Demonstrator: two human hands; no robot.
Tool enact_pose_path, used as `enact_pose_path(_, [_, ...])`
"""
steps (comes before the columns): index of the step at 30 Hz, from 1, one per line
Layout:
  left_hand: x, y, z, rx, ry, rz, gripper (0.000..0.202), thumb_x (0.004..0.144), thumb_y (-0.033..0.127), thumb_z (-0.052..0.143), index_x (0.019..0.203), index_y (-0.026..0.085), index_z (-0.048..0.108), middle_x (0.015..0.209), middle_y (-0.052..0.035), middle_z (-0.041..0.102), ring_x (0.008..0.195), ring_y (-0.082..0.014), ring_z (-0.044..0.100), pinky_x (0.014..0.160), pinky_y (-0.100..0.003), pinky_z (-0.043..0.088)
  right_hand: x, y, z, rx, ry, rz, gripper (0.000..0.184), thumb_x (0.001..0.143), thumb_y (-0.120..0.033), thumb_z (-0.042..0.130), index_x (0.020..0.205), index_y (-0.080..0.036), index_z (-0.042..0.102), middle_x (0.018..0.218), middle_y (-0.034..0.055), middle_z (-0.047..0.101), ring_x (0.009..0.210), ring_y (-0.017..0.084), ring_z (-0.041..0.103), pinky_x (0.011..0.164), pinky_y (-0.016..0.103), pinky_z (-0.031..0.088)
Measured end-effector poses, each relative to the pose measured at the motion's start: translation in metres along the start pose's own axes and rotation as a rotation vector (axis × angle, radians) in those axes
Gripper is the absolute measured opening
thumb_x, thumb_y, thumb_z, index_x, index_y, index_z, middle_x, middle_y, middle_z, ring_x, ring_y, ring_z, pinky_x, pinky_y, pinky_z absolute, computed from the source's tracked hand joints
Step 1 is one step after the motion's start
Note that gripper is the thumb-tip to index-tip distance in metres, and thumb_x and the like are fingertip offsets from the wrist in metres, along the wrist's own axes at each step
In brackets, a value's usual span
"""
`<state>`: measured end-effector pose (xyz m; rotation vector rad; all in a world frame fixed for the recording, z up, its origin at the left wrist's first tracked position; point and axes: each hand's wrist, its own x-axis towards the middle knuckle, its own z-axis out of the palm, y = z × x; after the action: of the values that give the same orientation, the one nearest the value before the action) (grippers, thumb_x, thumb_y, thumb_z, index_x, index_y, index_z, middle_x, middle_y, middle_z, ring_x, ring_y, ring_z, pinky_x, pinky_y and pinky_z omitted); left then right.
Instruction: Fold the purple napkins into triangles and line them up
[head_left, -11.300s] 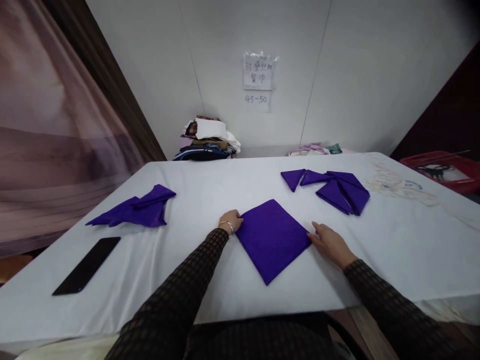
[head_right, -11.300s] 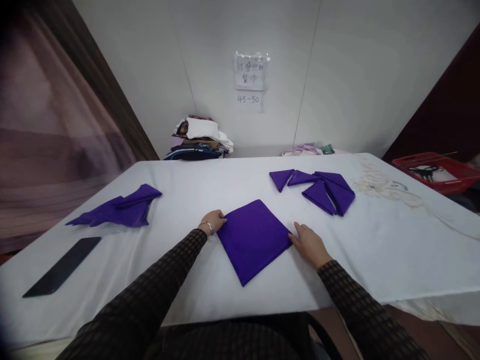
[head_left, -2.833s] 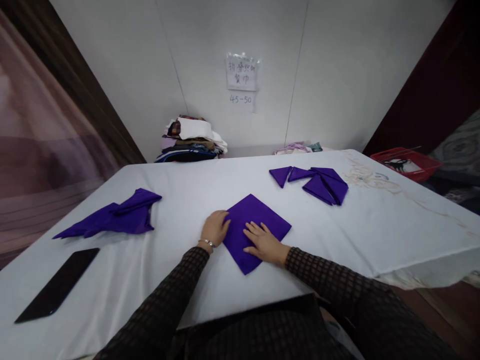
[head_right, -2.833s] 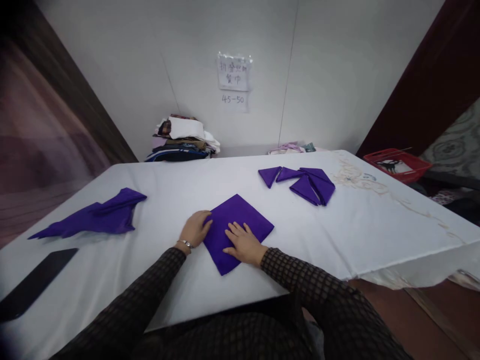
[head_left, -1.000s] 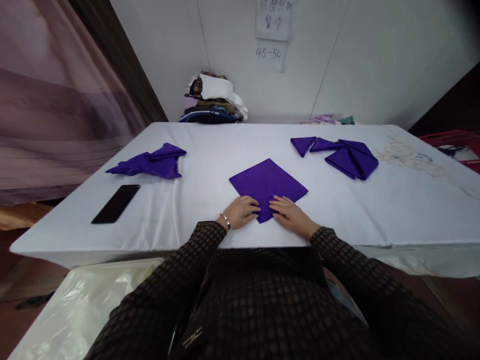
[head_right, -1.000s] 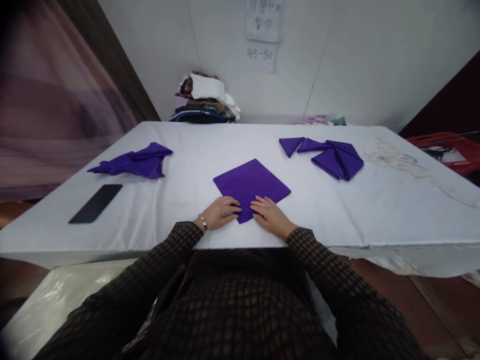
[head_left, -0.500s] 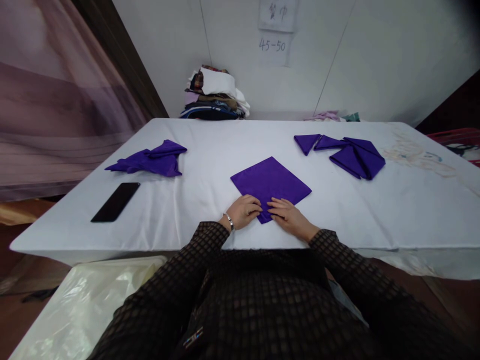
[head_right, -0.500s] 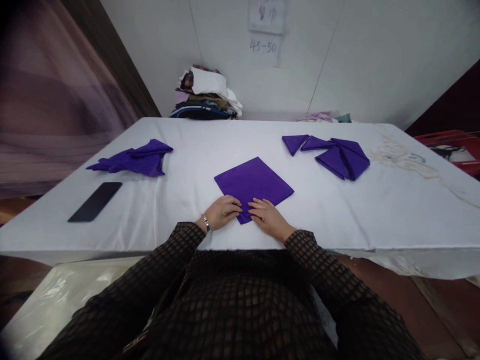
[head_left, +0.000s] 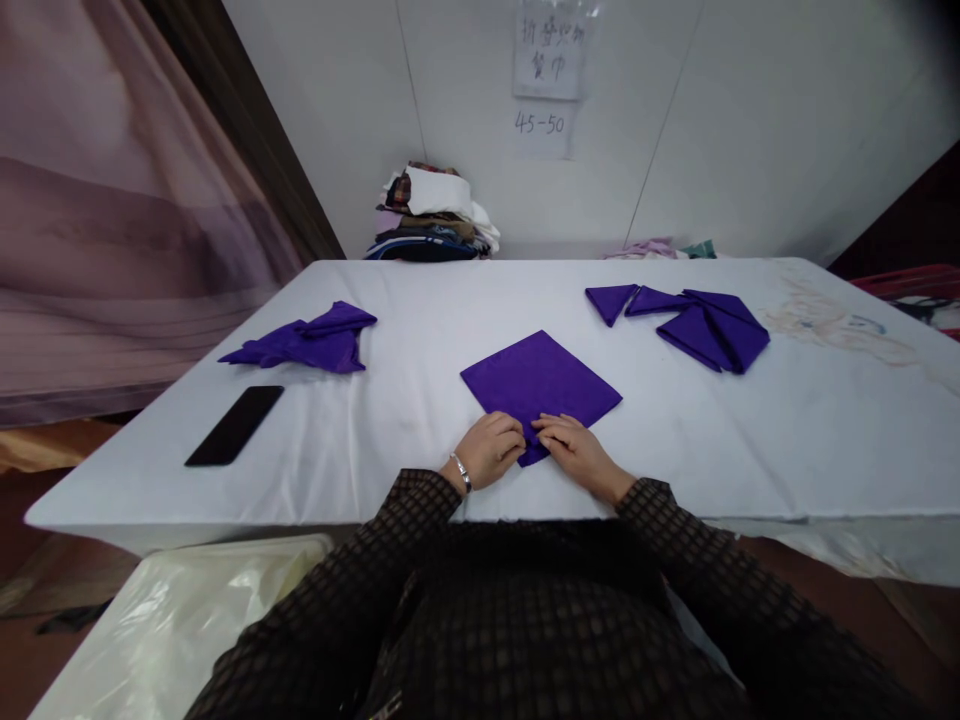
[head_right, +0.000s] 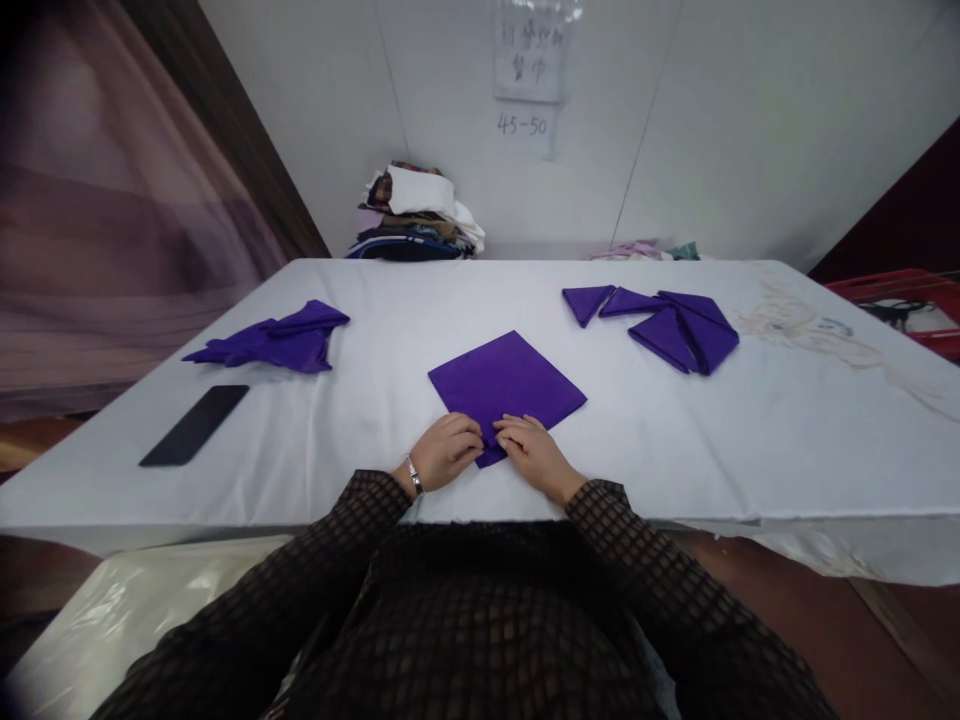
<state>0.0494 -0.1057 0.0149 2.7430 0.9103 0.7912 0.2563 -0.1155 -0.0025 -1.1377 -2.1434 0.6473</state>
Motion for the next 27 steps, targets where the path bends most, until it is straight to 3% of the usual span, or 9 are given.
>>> enact_pose_path(4, [0.0, 0.001, 0.0, -0.01, 0.018, -0.006, 0.011, 0.085, 0.02, 0.052, 0.078, 0.019, 0.06, 0.087, -0.004, 0.063, 0.084, -0.016, 0.053, 0.079, -0.032, 0.043, 0.0, -0.001, 0.002, 0.027, -0.005, 0.016, 0.021, 0.09, -0.022, 0.045, 0.09, -0.025, 0.066, 0.114, 0.0043, 0.065, 0.117, 0.021, 0.052, 0.102, 0.05, 0.03])
enact_pose_path(9, [0.0, 0.001, 0.001, -0.032, 0.044, -0.002, 0.01, 0.085, 0.019, 0.051, 0.079, 0.019, 0.059, 0.093, -0.0045, 0.065, 0.091, -0.0169, 0.054, 0.083, -0.033, 0.043, -0.004, -0.002, 0.003, -0.04, -0.06, -0.063, 0.024, 0.09, -0.025, 0.045, 0.105, -0.026, 0.064, 0.122, 0.0054, 0.061, 0.123, 0.022, 0.046, 0.104, 0.053, 0.027])
enact_pose_path(14, [0.002, 0.002, 0.0, -0.029, 0.0, 0.003, 0.012, 0.086, 0.018, 0.048, 0.078, 0.019, 0.057, 0.085, -0.0031, 0.065, 0.088, -0.0172, 0.055, 0.079, -0.033, 0.043, -0.006, -0.004, 0.002, -0.057, -0.102, -0.127, 0.028, 0.086, -0.028, 0.053, 0.113, -0.024, 0.062, 0.125, 0.0081, 0.058, 0.126, 0.024, 0.042, 0.105, 0.053, 0.026])
enact_pose_path(18, [0.002, 0.001, 0.0, -0.037, -0.022, 0.0, 0.012, 0.086, 0.019, 0.048, 0.078, 0.019, 0.056, 0.083, -0.0032, 0.065, 0.087, -0.0173, 0.055, 0.079, -0.033, 0.043, -0.006, 0.003, 0.006, -0.07, -0.066, -0.143, 0.027, 0.085, -0.021, 0.053, 0.109, -0.023, 0.064, 0.124, 0.0084, 0.06, 0.124, 0.024, 0.045, 0.104, 0.052, 0.03])
enact_pose_path(22, [0.002, -0.001, 0.001, -0.069, -0.02, -0.043, 0.007, 0.085, 0.023, 0.053, 0.088, 0.019, 0.058, 0.088, -0.0043, 0.065, 0.088, -0.0181, 0.055, 0.08, -0.034, 0.044, -0.005, 0.011, 0.012, -0.055, -0.003, -0.15, 0.028, 0.088, -0.018, 0.048, 0.107, -0.025, 0.065, 0.118, 0.0053, 0.063, 0.121, 0.022, 0.049, 0.102, 0.049, 0.036])
enact_pose_path(27, [0.0, -0.004, 0.003, -0.06, 0.003, -0.112, 0.029, 0.082, 0.032, 0.059, 0.108, 0.019, 0.058, 0.102, -0.0062, 0.063, 0.096, -0.0202, 0.054, 0.084, -0.037, 0.043, -0.005, 0.013, 0.014, -0.033, 0.045, -0.17, 0.026, 0.089, -0.02, 0.048, 0.108, -0.025, 0.066, 0.12, 0.0053, 0.062, 0.121, 0.022, 0.048, 0.101, 0.047, 0.039])
